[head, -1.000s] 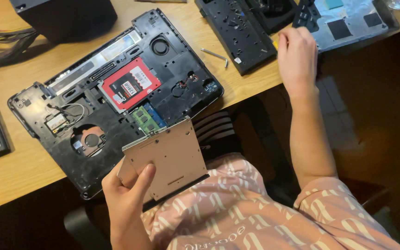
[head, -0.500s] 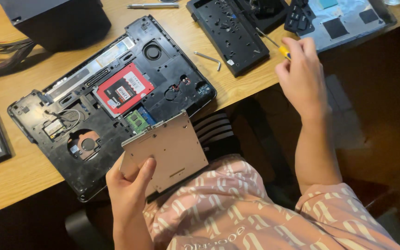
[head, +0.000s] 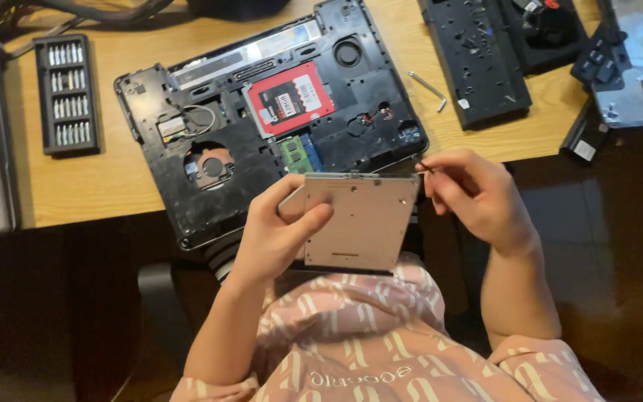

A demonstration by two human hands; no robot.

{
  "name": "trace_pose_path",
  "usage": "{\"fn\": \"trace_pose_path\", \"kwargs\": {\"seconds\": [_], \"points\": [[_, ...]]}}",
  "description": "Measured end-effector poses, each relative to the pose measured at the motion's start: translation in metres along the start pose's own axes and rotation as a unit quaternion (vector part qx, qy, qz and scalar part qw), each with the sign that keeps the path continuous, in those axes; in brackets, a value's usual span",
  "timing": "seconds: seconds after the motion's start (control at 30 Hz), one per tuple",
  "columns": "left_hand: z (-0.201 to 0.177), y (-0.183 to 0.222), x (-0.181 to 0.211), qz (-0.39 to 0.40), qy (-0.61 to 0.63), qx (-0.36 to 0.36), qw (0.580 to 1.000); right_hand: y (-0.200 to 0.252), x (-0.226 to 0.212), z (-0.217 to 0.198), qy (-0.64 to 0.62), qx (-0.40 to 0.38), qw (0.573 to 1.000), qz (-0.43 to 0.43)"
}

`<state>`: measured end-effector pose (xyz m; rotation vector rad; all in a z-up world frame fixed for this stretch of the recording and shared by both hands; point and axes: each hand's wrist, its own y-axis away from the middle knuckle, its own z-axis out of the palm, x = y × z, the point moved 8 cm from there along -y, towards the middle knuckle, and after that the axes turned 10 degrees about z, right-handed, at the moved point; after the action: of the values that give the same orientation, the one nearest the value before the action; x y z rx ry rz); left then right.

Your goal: Replacing internal components and reassembling a laptop on a workbench.

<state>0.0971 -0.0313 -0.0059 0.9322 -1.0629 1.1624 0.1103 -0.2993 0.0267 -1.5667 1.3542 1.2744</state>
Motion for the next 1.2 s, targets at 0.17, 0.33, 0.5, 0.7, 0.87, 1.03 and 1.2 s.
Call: {"fn": "trace_pose_path", "kwargs": {"seconds": [0.17, 0.33, 0.5, 0.7, 0.87, 1.03, 1.2], "points": [[0.01, -0.002, 0.011, -0.018, 0.055, -0.078, 0.995, -0.023, -0.015, 0.026, -0.082, -0.077, 0.994, 0.01], [0.014, 0.003, 0.01, -0.02, 0.108, -0.121, 0.987, -0.021, -0.058, 0.052, 0.055, -0.141, 0.978, -0.141], [0.012, 0.006, 0.012, -0.02, 0.106, -0.126, 0.986, -0.018, -0.055, 0.056, 0.032, -0.154, 0.974, -0.165], [0.008, 0.009, 0.019, -0.031, 0.102, -0.137, 0.985, -0.019, -0.062, 0.048, 0.045, -0.118, 0.976, -0.174], [0.0, 0.014, 0.019, -0.048, 0.023, -0.161, 0.986, -0.025, -0.081, 0.05, 0.125, -0.168, 0.964, -0.161], [0.004, 0.02, 0.036, 0.014, -0.087, -0.205, 0.975, -0.023, -0.069, 0.08, 0.22, -0.275, 0.932, -0.086], [0.008, 0.031, 0.047, 0.09, -0.273, -0.25, 0.925, 0.006, -0.084, 0.105, 0.34, -0.235, 0.887, -0.209]]}}
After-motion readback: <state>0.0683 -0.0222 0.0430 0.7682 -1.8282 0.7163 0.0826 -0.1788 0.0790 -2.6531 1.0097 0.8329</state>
